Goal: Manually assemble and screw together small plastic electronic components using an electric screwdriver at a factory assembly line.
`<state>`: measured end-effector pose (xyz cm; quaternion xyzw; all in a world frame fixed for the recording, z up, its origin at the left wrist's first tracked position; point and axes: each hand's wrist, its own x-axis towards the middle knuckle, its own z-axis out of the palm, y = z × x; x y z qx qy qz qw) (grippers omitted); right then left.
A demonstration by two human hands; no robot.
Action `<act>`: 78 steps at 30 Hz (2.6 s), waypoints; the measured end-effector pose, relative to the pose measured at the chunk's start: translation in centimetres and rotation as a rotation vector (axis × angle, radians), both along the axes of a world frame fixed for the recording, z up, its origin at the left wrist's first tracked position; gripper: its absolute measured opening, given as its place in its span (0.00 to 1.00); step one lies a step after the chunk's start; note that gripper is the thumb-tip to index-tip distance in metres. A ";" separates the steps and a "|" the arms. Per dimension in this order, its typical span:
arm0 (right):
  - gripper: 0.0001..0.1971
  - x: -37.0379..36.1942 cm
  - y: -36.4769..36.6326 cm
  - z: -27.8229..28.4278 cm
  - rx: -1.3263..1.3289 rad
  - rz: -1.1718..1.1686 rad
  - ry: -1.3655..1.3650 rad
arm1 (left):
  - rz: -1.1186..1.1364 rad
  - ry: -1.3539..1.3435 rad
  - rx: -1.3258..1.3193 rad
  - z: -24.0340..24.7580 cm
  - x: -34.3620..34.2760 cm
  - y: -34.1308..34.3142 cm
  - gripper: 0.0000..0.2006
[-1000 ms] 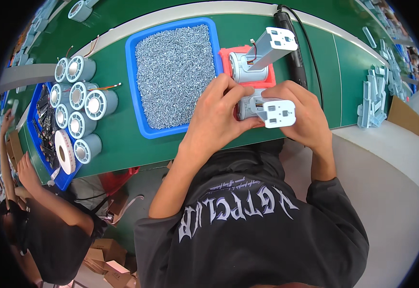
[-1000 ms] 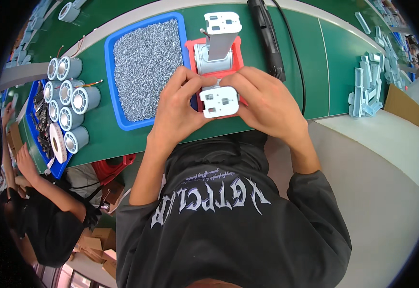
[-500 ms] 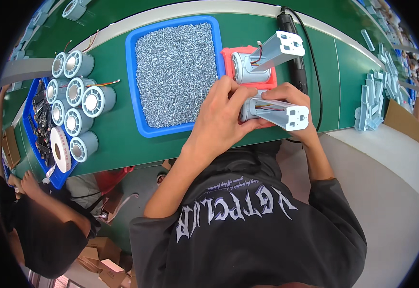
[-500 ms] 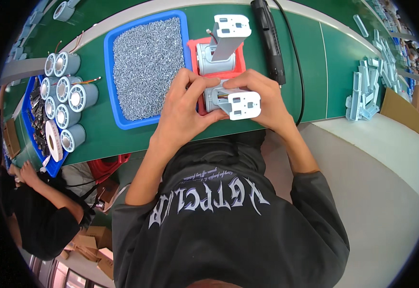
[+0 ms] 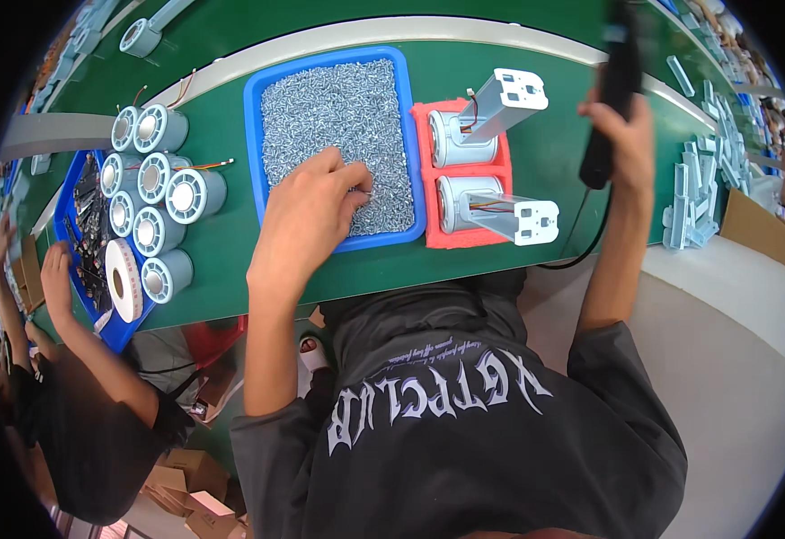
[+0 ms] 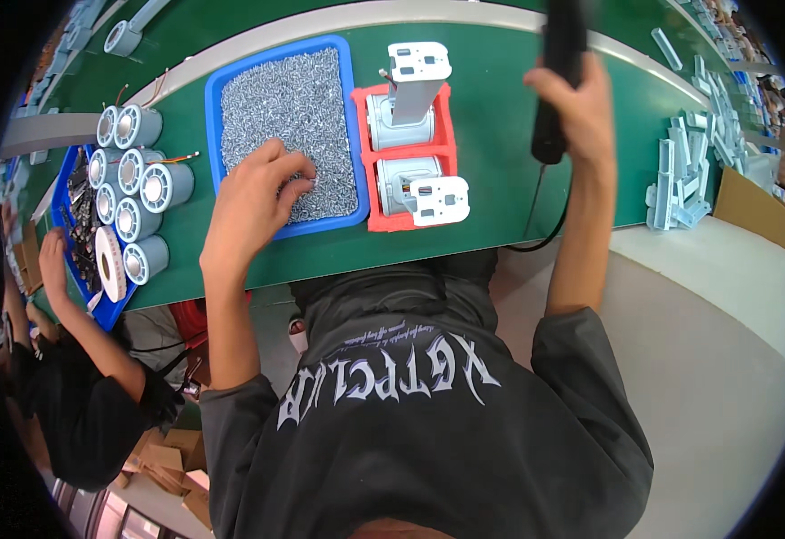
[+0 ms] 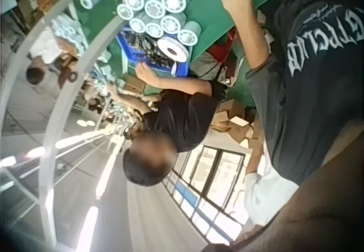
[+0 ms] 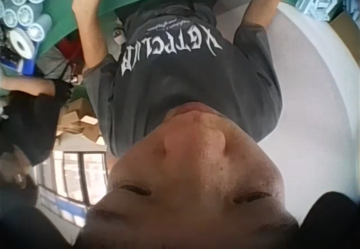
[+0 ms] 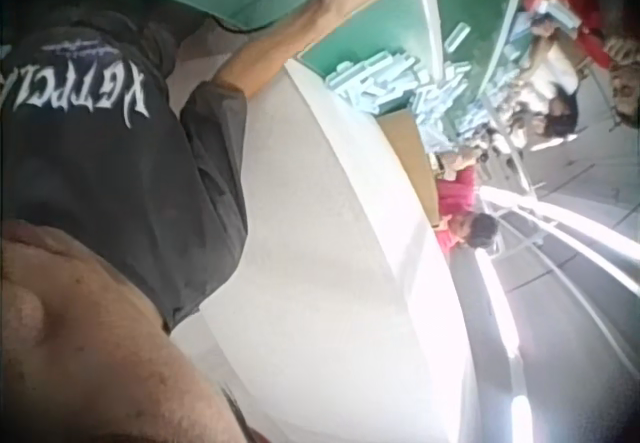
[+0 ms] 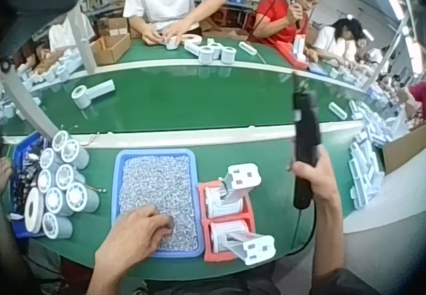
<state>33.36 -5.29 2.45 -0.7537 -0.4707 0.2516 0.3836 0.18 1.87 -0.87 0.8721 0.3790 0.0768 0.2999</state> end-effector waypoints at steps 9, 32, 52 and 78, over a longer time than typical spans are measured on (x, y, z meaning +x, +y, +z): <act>0.33 -0.2 -2.0 4.9 0.801 0.622 0.771 | 0.025 -0.146 0.136 0.4 0.9 0.2 0.01; 0.09 -8.7 1.4 10.8 1.689 0.802 1.145 | 0.148 -1.122 -0.601 -0.9 6.1 -5.2 0.07; 0.04 -6.6 0.4 10.9 1.372 1.037 1.016 | 0.063 -1.270 -0.315 -1.3 7.8 -6.5 0.11; 0.11 -8.2 1.9 10.0 0.992 1.303 0.800 | -0.112 -0.045 0.044 -0.1 0.6 -0.4 0.02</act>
